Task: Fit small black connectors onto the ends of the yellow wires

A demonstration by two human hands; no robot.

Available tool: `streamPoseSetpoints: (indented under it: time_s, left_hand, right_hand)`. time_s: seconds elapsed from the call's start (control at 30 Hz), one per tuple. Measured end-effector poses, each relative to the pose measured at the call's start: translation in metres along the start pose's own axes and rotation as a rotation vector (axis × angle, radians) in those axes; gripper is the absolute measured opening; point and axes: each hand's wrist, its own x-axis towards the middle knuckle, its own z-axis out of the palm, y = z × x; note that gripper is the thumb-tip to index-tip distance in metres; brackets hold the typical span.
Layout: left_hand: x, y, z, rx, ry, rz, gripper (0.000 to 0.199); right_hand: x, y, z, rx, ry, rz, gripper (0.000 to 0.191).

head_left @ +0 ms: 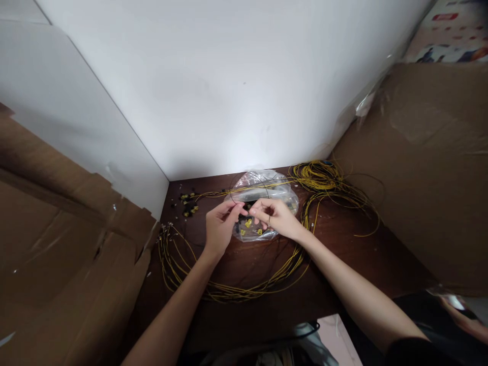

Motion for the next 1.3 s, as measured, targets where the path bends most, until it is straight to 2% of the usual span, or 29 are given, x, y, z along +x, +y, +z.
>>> streamPoseSetpoints:
  time_s: [0.2,0.33,0.4,0.5,0.53,0.6,0.77,0.87,0.97,1.07,1.13,1.23,1.3]
  left_hand:
    - [0.005,-0.002,-0.002,-0.109,0.152,-0.037,0.017]
    - [0.009,0.003,-0.006,-0.298,0.228,-0.088,0.023]
    - [0.010,0.005,-0.008,-0.417,0.193,-0.148,0.026]
    - [0.008,0.005,-0.007,-0.515,0.053,-0.217,0.025]
    - [0.008,0.005,-0.007,-0.492,0.027,-0.208,0.023]
    - [0.005,0.004,-0.006,-0.310,0.006,-0.131,0.019]
    - [0.002,0.001,-0.009,0.361,-0.142,0.239,0.017]
    - [0.003,-0.001,-0.011,0.518,-0.199,0.402,0.016]
    - [0.003,-0.003,-0.011,0.538,-0.172,0.440,0.014]
    - [0.004,-0.001,-0.011,0.449,-0.063,0.360,0.012]
    - [0.006,0.001,-0.011,0.275,0.029,0.227,0.011]
    - [0.013,0.002,-0.015,-0.211,0.143,-0.060,0.014]
    - [0.018,0.003,-0.018,-0.516,0.175,-0.208,0.019]
  right_hand:
    - [0.001,0.000,-0.004,-0.100,-0.026,-0.034,0.026]
    - [0.001,-0.001,-0.011,-0.132,-0.057,-0.013,0.026]
    - [0.001,-0.001,-0.014,-0.141,-0.049,-0.020,0.028]
    - [0.001,-0.001,-0.014,-0.143,-0.034,-0.024,0.029]
    - [0.001,-0.001,-0.014,-0.136,-0.033,-0.018,0.029]
    - [0.001,-0.002,-0.014,-0.106,-0.030,-0.009,0.029]
    - [0.002,-0.003,-0.016,0.004,-0.020,-0.004,0.027]
    - [0.002,-0.002,-0.016,0.023,-0.008,-0.014,0.027]
    - [0.002,-0.002,-0.015,0.031,-0.014,-0.012,0.026]
    - [0.002,-0.003,-0.015,0.031,-0.017,-0.006,0.025]
    - [0.002,-0.003,-0.015,0.026,-0.009,-0.011,0.025]
    - [0.002,-0.004,-0.019,0.018,0.023,-0.027,0.026]
    - [0.002,-0.004,-0.021,-0.003,0.051,-0.043,0.027]
